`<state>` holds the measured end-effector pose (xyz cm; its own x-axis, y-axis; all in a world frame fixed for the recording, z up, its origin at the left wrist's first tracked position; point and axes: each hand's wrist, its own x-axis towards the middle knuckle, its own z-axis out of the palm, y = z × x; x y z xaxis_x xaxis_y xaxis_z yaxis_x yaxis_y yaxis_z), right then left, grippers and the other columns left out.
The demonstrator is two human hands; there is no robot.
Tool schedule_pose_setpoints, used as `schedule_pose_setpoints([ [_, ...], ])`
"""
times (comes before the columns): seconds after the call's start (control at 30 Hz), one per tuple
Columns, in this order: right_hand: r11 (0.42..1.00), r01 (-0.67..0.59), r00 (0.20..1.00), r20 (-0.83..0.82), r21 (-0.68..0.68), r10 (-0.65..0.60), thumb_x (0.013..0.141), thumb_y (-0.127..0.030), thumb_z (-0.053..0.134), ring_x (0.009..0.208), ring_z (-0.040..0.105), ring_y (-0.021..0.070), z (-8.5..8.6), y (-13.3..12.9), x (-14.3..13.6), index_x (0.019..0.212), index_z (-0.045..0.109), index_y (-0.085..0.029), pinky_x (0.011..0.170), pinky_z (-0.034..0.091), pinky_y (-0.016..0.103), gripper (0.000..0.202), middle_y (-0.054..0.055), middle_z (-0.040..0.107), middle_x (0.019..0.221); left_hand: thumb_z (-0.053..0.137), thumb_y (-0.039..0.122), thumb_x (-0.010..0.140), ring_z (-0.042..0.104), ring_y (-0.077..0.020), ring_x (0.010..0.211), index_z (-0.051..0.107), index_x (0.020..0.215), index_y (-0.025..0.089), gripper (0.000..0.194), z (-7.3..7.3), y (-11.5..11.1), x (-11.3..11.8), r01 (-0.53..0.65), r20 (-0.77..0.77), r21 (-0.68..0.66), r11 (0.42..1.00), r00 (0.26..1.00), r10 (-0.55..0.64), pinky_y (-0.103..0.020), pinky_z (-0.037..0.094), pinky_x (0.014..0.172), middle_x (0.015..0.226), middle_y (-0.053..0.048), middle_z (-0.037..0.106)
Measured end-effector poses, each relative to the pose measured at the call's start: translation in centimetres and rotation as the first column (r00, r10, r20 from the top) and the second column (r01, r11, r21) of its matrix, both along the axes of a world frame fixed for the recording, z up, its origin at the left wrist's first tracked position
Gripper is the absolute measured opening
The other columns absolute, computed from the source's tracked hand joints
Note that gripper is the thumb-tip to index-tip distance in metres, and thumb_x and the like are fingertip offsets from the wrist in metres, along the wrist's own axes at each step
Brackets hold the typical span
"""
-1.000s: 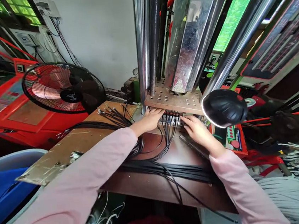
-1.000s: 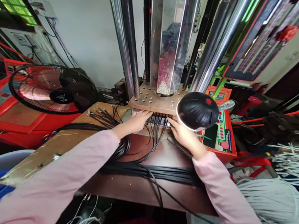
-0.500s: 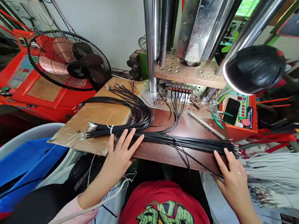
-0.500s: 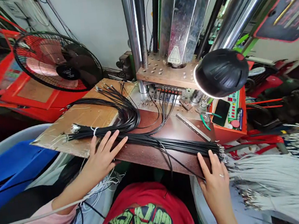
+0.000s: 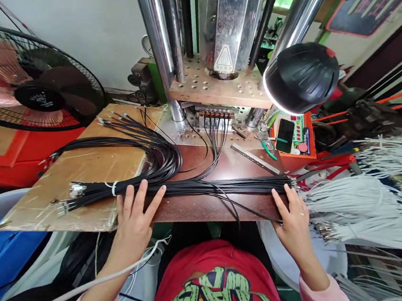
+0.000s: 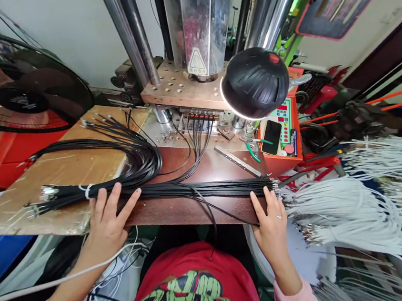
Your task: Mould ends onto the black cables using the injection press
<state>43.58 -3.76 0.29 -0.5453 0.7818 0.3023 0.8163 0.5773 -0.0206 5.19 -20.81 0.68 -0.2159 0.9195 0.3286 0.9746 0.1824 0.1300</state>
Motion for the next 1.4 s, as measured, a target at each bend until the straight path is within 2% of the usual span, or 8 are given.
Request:
schedule_pose_setpoints([
  [0.67, 1.0, -0.021, 1.0, -0.017, 0.001, 0.021, 0.079, -0.01, 0.06, 0.148, 0.023, 0.0379, -0.5, 0.2, 0.3, 0.159, 0.008, -0.037, 0.115, 0.027, 0.062, 0.099, 0.008, 0.007, 0.166, 0.05, -0.006, 0.072, 0.002, -0.0411, 0.151, -0.002, 0.154, 0.044, 0.109, 0.0, 0.0, 0.7, -0.011, -0.023, 0.039, 0.999, 1.0, 0.012, -0.067, 0.014, 0.119, 0.166, 0.001, -0.011],
  [0.8, 0.974, -0.154, 0.988, 0.003, -0.165, 0.156, 0.084, -0.031, 0.066, 0.149, 0.015, 0.0417, 2.5, 0.2, 2.0, 0.159, 0.013, -0.034, 0.115, 0.023, 0.066, 0.092, 0.01, 0.005, 0.166, 0.054, 0.002, 0.079, 0.004, -0.0404, 0.151, 0.006, 0.156, 0.042, 0.099, 0.8, -1.2, -1.4, 0.086, 0.049, -0.013, 0.996, 0.995, -0.085, -0.063, 0.024, 0.118, 0.167, 0.0, -0.008],
  [0.9, 0.924, -0.259, 0.966, -0.078, -0.282, 0.247, 0.09, -0.044, 0.06, 0.147, 0.026, 0.0348, 6.3, 1.5, 2.3, 0.157, 0.023, -0.033, 0.117, 0.025, 0.059, 0.077, 0.01, 0.025, 0.162, 0.052, 0.02, 0.091, 0.012, -0.0359, 0.152, 0.018, 0.157, 0.038, 0.076, 3.3, -1.3, -3.9, 0.181, 0.147, -0.029, 0.983, 0.974, -0.175, -0.057, 0.03, 0.117, 0.167, -0.002, 0.007],
  [1.0, 0.907, -0.319, 0.941, -0.201, -0.273, 0.271, 0.096, -0.041, 0.052, 0.137, 0.044, 0.0271, 8.5, 4.7, -0.5, 0.148, 0.043, -0.031, 0.114, 0.036, 0.046, 0.054, 0.008, 0.047, 0.148, 0.048, 0.029, 0.096, 0.024, -0.0285, 0.15, 0.034, 0.152, 0.035, 0.058, 6.4, 1.3, -4.4, 0.279, 0.164, 0.007, 0.96, 0.947, -0.276, -0.053, 0.022, 0.121, 0.161, -0.003, 0.031],
  [1.1, 0.915, -0.329, 0.938, -0.194, -0.234, 0.288, 0.096, -0.038, 0.051, 0.123, 0.054, 0.0262, 8.2, 8.6, -5.4, 0.139, 0.054, -0.024, 0.107, 0.044, 0.042, 0.045, 0.01, 0.058, 0.133, 0.048, 0.031, 0.098, 0.038, -0.0238, 0.142, 0.047, 0.143, 0.031, 0.045, 8.0, 5.9, -1.7, 0.47, 0.128, -0.064, 0.88, 0.879, -0.46, -0.048, 0.02, 0.121, 0.151, -0.005, 0.047],
  [1.17, 0.931, -0.301, 0.953, -0.087, -0.207, 0.289, 0.094, -0.034, 0.053, 0.114, 0.057, 0.0267, 7.3, 10.7, -8.1, 0.136, 0.057, -0.02, 0.1, 0.047, 0.04, 0.044, 0.011, 0.061, 0.122, 0.051, 0.031, 0.097, 0.046, -0.0233, 0.133, 0.051, 0.14, 0.027, 0.043, 8.0, 8.8, 0.9, 0.574, 0.119, -0.124, 0.81, 0.819, -0.562, -0.045, 0.025, 0.116, 0.142, -0.008, 0.055],
  [1.23, 0.952, -0.246, 0.967, 0.019, -0.184, 0.254, 0.094, -0.027, 0.052, 0.106, 0.058, 0.0265, 6.5, 12.1, -9.8, 0.13, 0.061, -0.017, 0.094, 0.048, 0.037, 0.039, 0.012, 0.062, 0.112, 0.055, 0.031, 0.095, 0.052, -0.0242, 0.122, 0.053, 0.136, 0.021, 0.042, 7.3, 10.9, 3.4, 0.607, 0.086, -0.145, 0.781, 0.794, -0.601, -0.043, 0.031, 0.109, 0.131, -0.01, 0.061],
  [1.4, 0.96, -0.207, 0.971, 0.077, -0.186, 0.224, 0.093, -0.021, 0.054, 0.106, 0.057, 0.0263, 5.8, 14.0, -10.5, 0.126, 0.063, -0.016, 0.093, 0.046, 0.034, 0.035, 0.013, 0.061, 0.108, 0.057, 0.032, 0.095, 0.057, -0.0241, 0.099, 0.064, 0.112, 0.015, 0.025, 5.4, 12.5, 5.9, 0.555, -0.024, -0.132, 0.822, 0.827, -0.562, -0.041, 0.035, 0.094, 0.104, -0.009, 0.066],
])
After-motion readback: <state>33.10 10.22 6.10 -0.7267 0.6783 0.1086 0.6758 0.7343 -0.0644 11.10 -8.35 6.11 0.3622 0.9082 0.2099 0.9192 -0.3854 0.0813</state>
